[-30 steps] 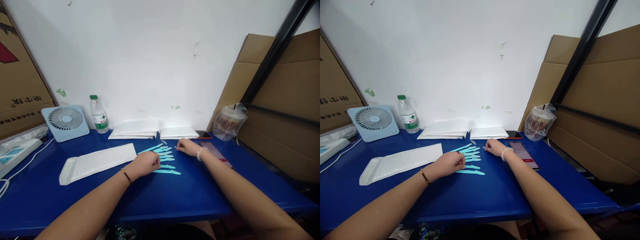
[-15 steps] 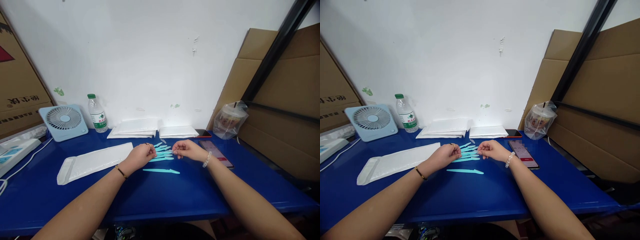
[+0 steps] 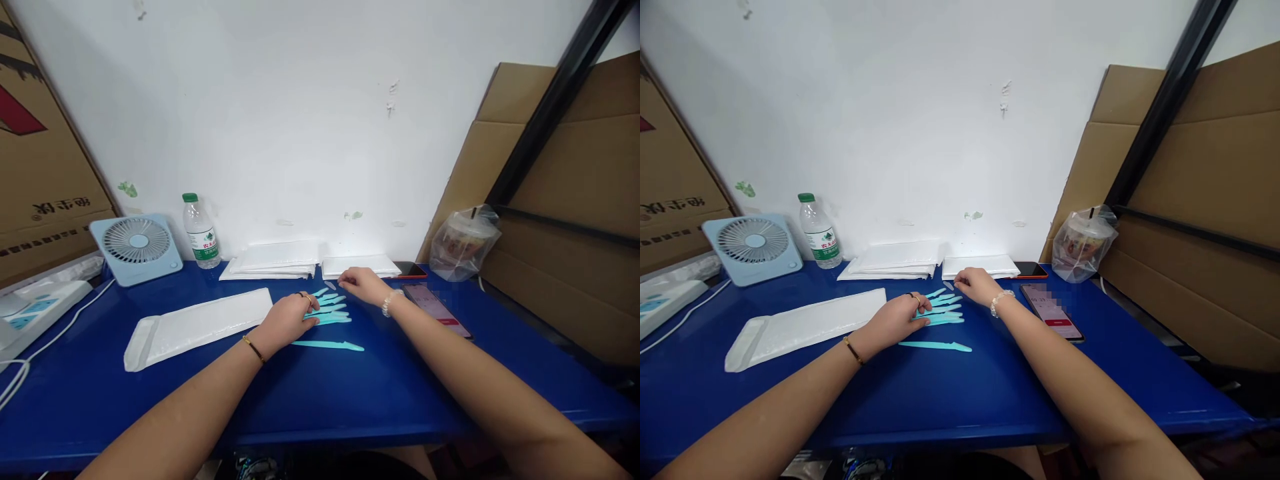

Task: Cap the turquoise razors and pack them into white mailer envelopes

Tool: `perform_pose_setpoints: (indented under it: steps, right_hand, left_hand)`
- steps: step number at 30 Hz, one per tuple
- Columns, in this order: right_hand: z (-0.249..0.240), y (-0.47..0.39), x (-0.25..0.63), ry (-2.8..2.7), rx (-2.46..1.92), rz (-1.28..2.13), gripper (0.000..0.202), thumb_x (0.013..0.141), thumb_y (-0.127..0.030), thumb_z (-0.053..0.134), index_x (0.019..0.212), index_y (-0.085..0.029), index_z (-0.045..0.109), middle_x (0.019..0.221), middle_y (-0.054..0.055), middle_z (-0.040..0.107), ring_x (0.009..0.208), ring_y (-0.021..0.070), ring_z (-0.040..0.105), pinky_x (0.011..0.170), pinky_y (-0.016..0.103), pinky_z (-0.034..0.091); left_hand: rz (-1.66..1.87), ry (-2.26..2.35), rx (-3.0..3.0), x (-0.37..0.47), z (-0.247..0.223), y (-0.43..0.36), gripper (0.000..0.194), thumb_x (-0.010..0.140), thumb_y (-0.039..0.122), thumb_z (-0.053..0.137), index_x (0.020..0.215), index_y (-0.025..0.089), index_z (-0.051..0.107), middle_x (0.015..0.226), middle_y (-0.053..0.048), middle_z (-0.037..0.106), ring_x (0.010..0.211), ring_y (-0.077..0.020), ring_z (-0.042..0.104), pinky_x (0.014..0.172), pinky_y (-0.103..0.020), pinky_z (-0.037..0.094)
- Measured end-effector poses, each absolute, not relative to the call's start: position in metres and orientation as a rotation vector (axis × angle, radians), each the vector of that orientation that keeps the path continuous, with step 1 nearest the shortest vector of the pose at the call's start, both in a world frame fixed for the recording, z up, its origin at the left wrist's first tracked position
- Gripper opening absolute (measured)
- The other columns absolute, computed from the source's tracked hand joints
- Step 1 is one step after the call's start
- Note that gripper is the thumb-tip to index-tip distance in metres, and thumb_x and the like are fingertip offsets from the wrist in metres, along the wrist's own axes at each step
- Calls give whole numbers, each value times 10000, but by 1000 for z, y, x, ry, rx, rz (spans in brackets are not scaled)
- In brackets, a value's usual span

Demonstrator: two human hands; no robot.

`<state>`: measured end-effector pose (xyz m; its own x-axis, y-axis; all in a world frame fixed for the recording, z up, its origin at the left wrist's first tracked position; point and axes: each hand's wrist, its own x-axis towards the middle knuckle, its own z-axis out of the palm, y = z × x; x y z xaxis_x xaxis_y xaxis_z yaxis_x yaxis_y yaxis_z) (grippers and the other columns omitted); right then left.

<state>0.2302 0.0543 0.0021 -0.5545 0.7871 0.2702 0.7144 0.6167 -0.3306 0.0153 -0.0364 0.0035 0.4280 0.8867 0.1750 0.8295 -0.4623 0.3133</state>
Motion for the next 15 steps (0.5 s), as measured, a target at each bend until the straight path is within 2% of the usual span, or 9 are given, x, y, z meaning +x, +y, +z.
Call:
perform_pose_setpoints:
  steps: [2,5,7,10,13,15]
  right_hand:
    - [0,71,215,-2574,-1310,98,179,812,-248,525,894,-171,665,856,50,664,762,145,589,710,232,422]
    - [-6,86,194,-2624,-1371,24,144,769,-232,568,837,-163,675,874,78,664,816,178,595,729,242,413]
    - [-8,88,186,-2618,-1408,-11,129,751,-188,558,795,-145,671,880,109,660,847,205,592,734,260,408]
    - [-6,81,191,-2598,-1445,-44,130,728,-151,530,775,-124,649,872,135,650,824,222,595,707,279,412]
    - [4,64,210,-2571,-1408,-8,148,754,-175,480,799,-135,616,765,100,645,699,196,593,639,282,423]
    - [9,52,227,-2472,-1284,242,187,812,-272,437,808,-175,597,686,58,630,632,173,583,609,276,437]
  left_hand:
    - [484,1446,2540,15,5,-39,227,772,358,569,933,203,609,942,-33,604,806,-173,562,664,-251,400]
    - [369,1230,2593,17,5,-45,280,739,430,610,914,212,625,884,-17,607,767,-162,562,609,-232,386]
    - [304,1148,2626,19,3,-47,265,732,418,629,899,211,631,827,-7,615,729,-150,562,581,-225,370]
    - [266,1107,2697,22,-2,-50,146,773,336,600,839,209,632,795,0,626,716,-141,561,591,-222,369]
    - [262,1119,2764,24,-3,-52,108,791,307,577,780,205,613,797,2,632,735,-147,569,618,-225,378]
    - [273,1199,2757,24,-1,-51,129,821,319,535,825,200,586,789,3,637,736,-151,579,607,-225,379]
